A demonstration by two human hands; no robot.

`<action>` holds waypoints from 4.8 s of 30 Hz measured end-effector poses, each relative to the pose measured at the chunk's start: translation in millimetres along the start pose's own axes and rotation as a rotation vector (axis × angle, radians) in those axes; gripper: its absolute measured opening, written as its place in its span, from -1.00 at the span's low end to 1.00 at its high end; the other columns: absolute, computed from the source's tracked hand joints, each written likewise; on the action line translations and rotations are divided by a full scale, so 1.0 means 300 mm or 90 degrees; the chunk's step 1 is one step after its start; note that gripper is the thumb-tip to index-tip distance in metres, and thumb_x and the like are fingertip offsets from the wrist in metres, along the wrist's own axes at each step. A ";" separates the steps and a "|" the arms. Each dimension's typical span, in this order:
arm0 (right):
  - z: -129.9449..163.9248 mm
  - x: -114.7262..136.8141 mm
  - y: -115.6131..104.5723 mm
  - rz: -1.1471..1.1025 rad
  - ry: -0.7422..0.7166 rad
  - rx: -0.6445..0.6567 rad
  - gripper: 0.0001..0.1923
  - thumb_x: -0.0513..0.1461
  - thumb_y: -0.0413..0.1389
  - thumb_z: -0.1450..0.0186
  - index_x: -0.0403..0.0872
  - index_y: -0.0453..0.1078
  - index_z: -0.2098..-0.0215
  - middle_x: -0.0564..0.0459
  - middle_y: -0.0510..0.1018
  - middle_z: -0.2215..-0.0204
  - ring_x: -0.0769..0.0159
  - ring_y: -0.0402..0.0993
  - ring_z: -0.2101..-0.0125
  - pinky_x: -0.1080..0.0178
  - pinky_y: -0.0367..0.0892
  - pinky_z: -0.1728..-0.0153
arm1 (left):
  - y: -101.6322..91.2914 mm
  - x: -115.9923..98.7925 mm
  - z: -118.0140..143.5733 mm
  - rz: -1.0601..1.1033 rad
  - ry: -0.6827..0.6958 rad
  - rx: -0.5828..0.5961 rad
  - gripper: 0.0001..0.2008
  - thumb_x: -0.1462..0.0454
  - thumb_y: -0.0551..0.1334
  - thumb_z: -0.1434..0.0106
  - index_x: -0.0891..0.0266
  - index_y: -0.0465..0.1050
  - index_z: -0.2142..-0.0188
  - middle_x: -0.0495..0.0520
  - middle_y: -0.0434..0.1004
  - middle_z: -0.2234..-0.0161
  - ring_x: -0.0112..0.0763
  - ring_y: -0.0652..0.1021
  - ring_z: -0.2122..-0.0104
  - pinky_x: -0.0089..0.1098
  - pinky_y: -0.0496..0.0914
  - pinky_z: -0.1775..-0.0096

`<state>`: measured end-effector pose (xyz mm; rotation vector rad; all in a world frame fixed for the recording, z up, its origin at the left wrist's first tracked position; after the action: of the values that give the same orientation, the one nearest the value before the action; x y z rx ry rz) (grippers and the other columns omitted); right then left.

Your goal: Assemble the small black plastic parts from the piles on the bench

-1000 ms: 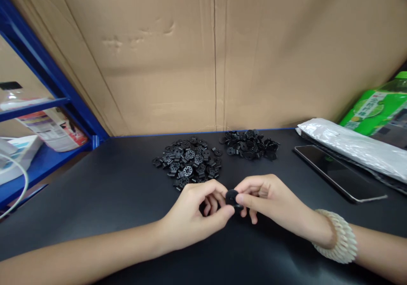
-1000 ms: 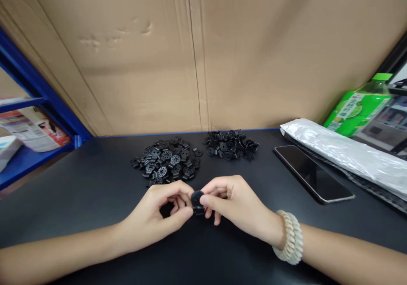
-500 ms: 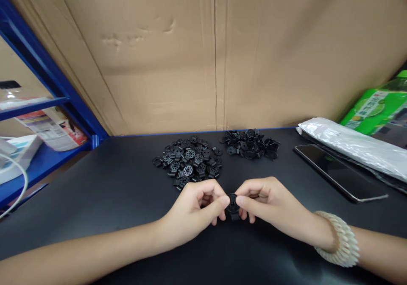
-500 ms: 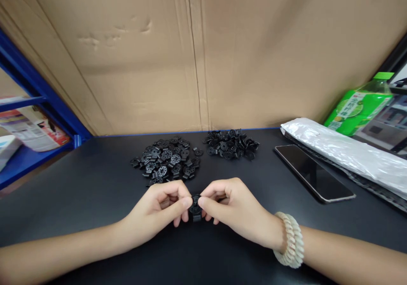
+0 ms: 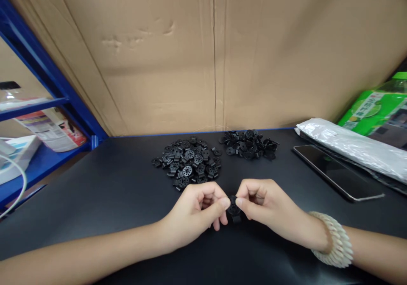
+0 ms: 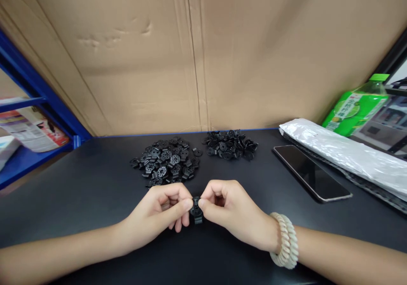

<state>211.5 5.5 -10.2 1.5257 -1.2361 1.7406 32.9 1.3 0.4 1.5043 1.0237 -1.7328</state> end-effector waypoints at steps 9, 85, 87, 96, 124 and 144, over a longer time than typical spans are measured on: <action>-0.001 0.000 0.007 -0.018 -0.018 0.005 -0.77 -0.19 0.09 -0.29 -0.07 0.23 0.50 0.20 0.22 0.61 0.47 0.07 0.59 0.39 0.06 0.57 | 0.007 0.003 0.002 0.049 -0.034 0.003 -0.72 0.12 0.24 -0.24 0.30 0.35 0.43 -0.04 0.46 0.62 -0.55 0.44 0.64 -0.56 0.29 0.57; -0.033 0.030 -0.077 -0.493 0.098 0.085 -0.70 -0.11 0.19 -0.29 -0.10 0.22 0.43 0.21 0.14 0.59 0.51 -0.01 0.58 0.46 -0.05 0.61 | -0.013 -0.006 0.015 -0.186 0.251 -0.084 -0.69 0.39 0.24 -0.22 0.21 0.34 0.03 0.06 0.49 0.20 -0.50 0.51 0.42 -0.44 0.46 0.31; -0.025 0.026 -0.039 -0.499 0.106 0.136 -0.73 -0.13 0.19 -0.30 -0.11 0.24 0.41 0.19 0.19 0.56 0.51 0.04 0.57 0.47 0.01 0.60 | -0.012 -0.010 0.016 -0.155 0.245 -0.104 -0.83 0.39 0.24 -0.23 0.24 0.40 0.16 0.04 0.51 0.29 -0.48 0.53 0.42 -0.46 0.46 0.32; -0.010 0.010 -0.006 -0.328 0.092 0.065 -0.79 -0.20 0.24 -0.20 -0.12 0.31 0.36 0.18 0.33 0.56 0.52 0.23 0.61 0.45 0.25 0.63 | -0.012 -0.022 0.044 -0.205 0.332 -0.130 -0.90 0.43 0.18 -0.27 0.28 0.43 0.25 0.05 0.51 0.39 -0.47 0.54 0.48 -0.46 0.45 0.37; 0.013 0.029 0.018 -0.075 0.021 0.034 -0.64 -0.05 0.04 -0.34 -0.13 0.36 0.47 0.16 0.37 0.66 0.51 0.28 0.71 0.44 0.24 0.67 | -0.003 -0.016 0.014 -0.109 0.102 -0.033 -0.77 0.20 0.15 -0.31 0.28 0.34 0.42 -0.04 0.35 0.53 -0.50 0.38 0.54 -0.47 0.29 0.45; -0.001 0.029 -0.008 -0.136 0.054 0.009 -0.54 0.07 0.04 -0.30 -0.16 0.50 0.35 0.02 0.43 0.50 0.41 0.32 0.57 0.34 0.36 0.57 | -0.447 -0.162 -0.089 -0.577 0.216 -0.378 -0.77 0.16 0.16 -0.23 0.26 0.42 0.43 0.03 0.44 0.42 -0.36 0.41 0.42 -0.37 0.28 0.34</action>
<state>211.2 5.3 -1.1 1.5159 -0.9827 1.6585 -59.2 90.8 67.9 0.9959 2.4131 -1.4543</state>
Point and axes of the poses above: each hand's wrist, its own z-axis away from the middle knuckle, its own y-axis out of the palm, x = y × z, the point moved 2 cm from there along -z, towards the middle knuckle
